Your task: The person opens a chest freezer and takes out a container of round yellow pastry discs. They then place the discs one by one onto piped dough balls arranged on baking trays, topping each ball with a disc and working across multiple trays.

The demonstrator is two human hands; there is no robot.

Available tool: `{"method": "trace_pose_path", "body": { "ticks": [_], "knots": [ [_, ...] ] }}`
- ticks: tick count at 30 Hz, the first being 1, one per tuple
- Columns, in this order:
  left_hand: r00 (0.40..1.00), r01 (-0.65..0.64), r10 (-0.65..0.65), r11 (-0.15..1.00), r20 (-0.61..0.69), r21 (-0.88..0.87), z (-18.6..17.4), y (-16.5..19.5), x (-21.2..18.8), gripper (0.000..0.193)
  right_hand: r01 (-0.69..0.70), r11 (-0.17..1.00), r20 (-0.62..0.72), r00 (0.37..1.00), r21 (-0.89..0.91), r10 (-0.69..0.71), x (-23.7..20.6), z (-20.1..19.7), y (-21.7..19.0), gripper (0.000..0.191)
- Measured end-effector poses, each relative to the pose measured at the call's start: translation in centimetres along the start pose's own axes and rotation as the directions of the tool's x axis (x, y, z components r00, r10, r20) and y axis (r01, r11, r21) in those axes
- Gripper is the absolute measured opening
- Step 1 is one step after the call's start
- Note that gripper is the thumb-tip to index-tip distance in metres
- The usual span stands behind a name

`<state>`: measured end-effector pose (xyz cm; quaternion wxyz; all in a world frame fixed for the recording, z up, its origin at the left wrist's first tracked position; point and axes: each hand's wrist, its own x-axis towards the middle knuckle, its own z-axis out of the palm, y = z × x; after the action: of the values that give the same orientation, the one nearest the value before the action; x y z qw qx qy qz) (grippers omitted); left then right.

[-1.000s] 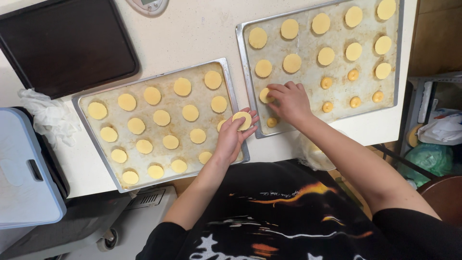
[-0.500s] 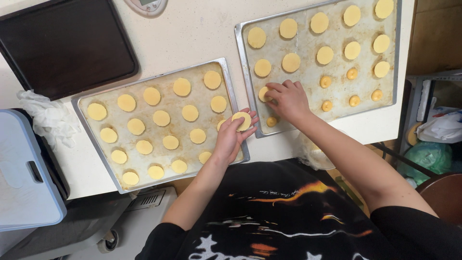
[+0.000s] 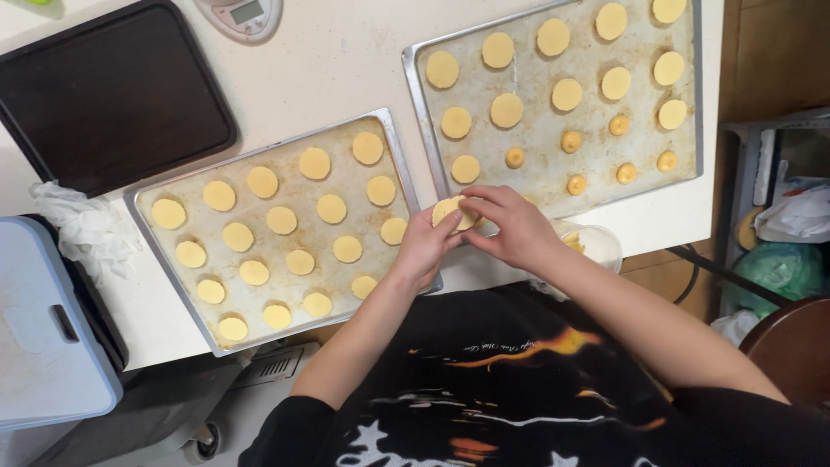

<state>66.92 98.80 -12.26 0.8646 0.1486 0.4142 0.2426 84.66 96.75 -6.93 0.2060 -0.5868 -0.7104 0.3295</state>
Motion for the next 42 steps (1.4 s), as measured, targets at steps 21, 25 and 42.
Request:
{"method": "trace_pose_path", "body": {
  "ticks": [21,25,42],
  "knots": [
    [0.994,0.106,-0.106,0.98,0.009,-0.168,0.8,0.9,0.6,0.058,0.06,0.924,0.073,0.997,-0.378,-0.034,4.1,-6.8,6.8,0.023],
    [0.995,0.102,-0.103,0.98,0.0,-0.169,0.6,0.9,0.6,0.058,0.08,0.916,0.085,0.995,-0.393,-0.05,4.4,-6.8,6.7,0.024],
    [0.993,0.113,-0.117,0.98,-0.017,-0.164,0.7,1.1,0.5,0.057,0.11,0.892,0.105,0.992,-0.439,-0.071,3.9,-6.1,8.2,0.026]
  ]
}}
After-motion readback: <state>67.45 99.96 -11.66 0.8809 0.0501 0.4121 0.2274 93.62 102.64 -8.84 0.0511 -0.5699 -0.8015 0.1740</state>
